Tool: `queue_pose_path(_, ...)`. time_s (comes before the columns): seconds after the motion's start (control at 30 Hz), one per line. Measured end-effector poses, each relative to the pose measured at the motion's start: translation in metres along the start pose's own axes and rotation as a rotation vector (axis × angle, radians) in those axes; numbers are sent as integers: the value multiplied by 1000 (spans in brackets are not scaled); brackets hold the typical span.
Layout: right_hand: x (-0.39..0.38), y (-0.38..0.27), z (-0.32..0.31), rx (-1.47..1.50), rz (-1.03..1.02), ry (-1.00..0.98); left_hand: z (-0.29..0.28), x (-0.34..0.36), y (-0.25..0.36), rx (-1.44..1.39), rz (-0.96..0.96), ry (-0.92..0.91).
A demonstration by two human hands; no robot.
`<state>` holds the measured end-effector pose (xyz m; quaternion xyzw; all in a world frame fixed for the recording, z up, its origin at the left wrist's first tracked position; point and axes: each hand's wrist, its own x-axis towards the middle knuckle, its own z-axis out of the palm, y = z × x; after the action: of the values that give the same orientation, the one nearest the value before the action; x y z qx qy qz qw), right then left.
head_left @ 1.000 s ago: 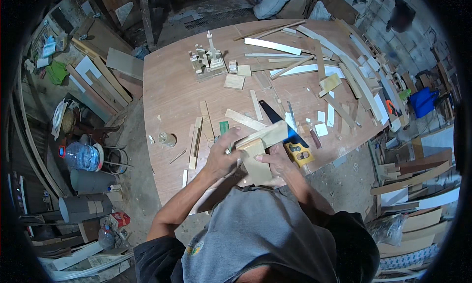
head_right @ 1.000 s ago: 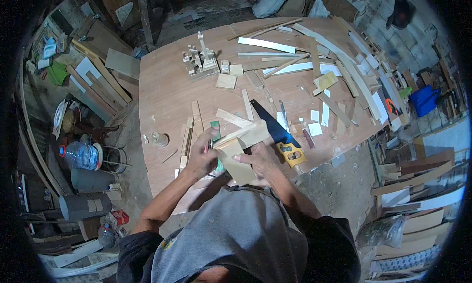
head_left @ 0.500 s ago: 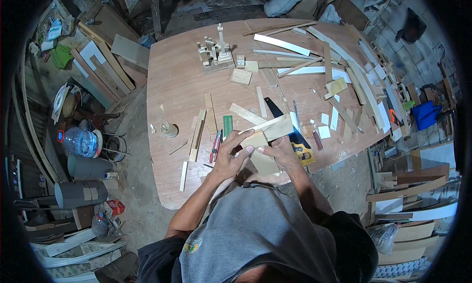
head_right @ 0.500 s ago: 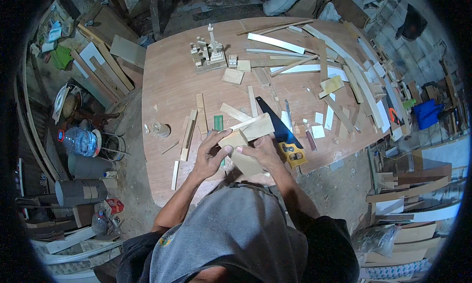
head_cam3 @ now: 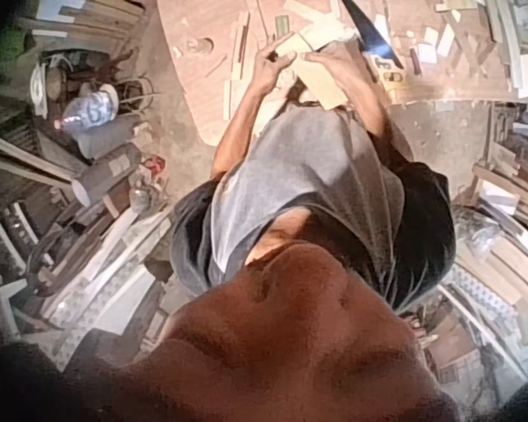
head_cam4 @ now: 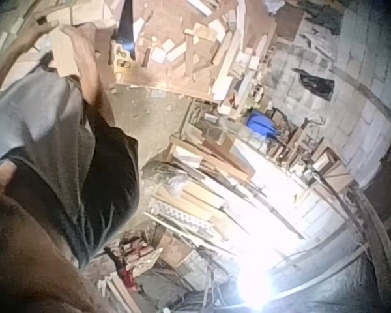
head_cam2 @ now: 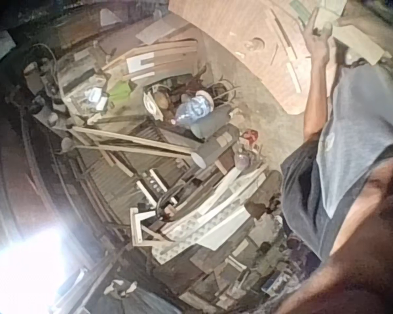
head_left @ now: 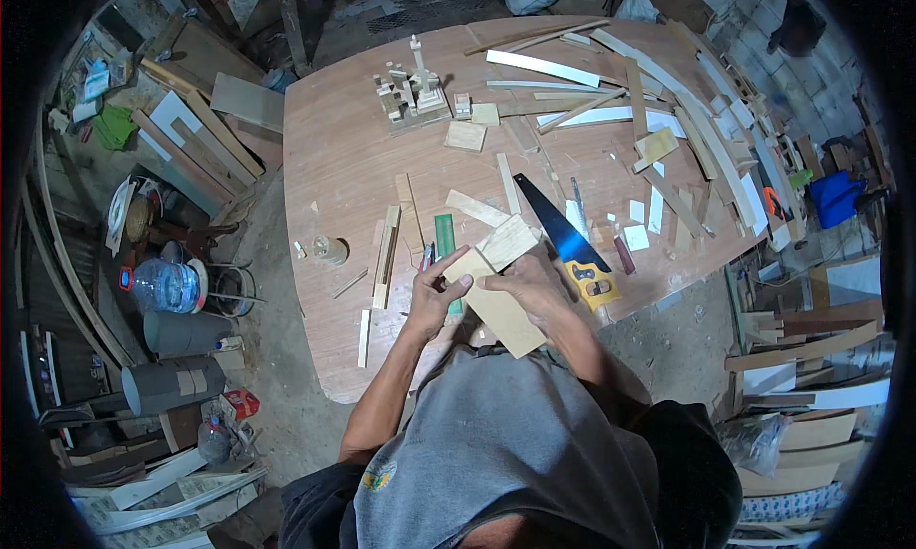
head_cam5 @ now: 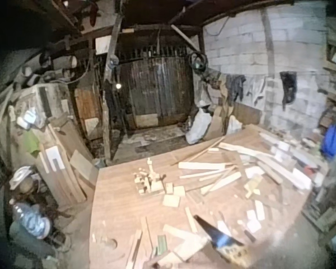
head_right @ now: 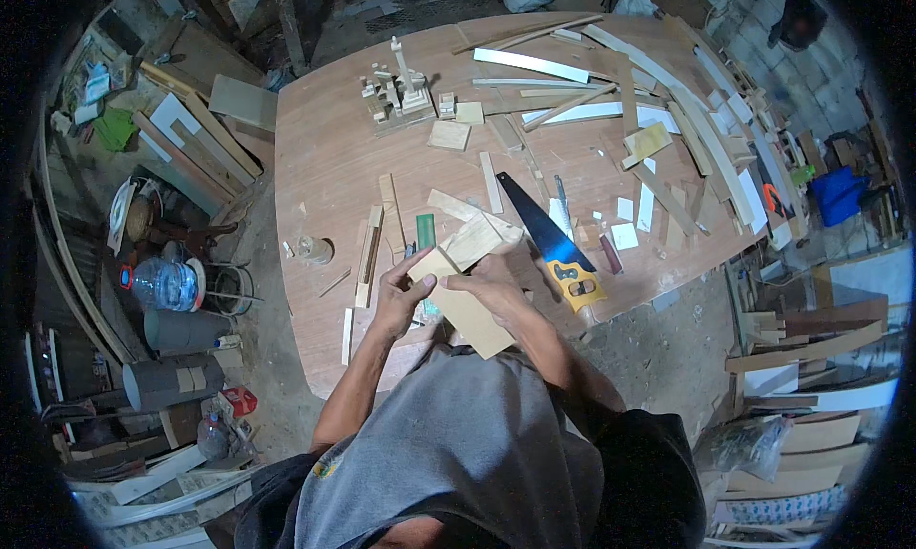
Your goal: The person arranges wooden blocks on a workbench, cuts a piece of wood using a hand saw, and fits the wooden blocks together by hand.
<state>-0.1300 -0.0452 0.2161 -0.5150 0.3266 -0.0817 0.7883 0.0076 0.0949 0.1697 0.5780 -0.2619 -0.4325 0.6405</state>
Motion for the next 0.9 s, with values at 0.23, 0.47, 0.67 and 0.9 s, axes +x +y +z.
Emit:
queue_pose_path(0.23,16,20,3,0,122,-167,-15,-14,-26,-332,-127,195)
queue_pose_path(0.47,33,117,-123,-791,-32,184,-75,-46,-72,-414,-164,522)
queue_pose_path(0.67,42,130,-218,-1152,-226,463,-110,-78,-76,-364,-142,722)
queue_pose_path(0.9,102,145,-349,-1300,-494,892,-116,-93,-48,-319,-26,930)
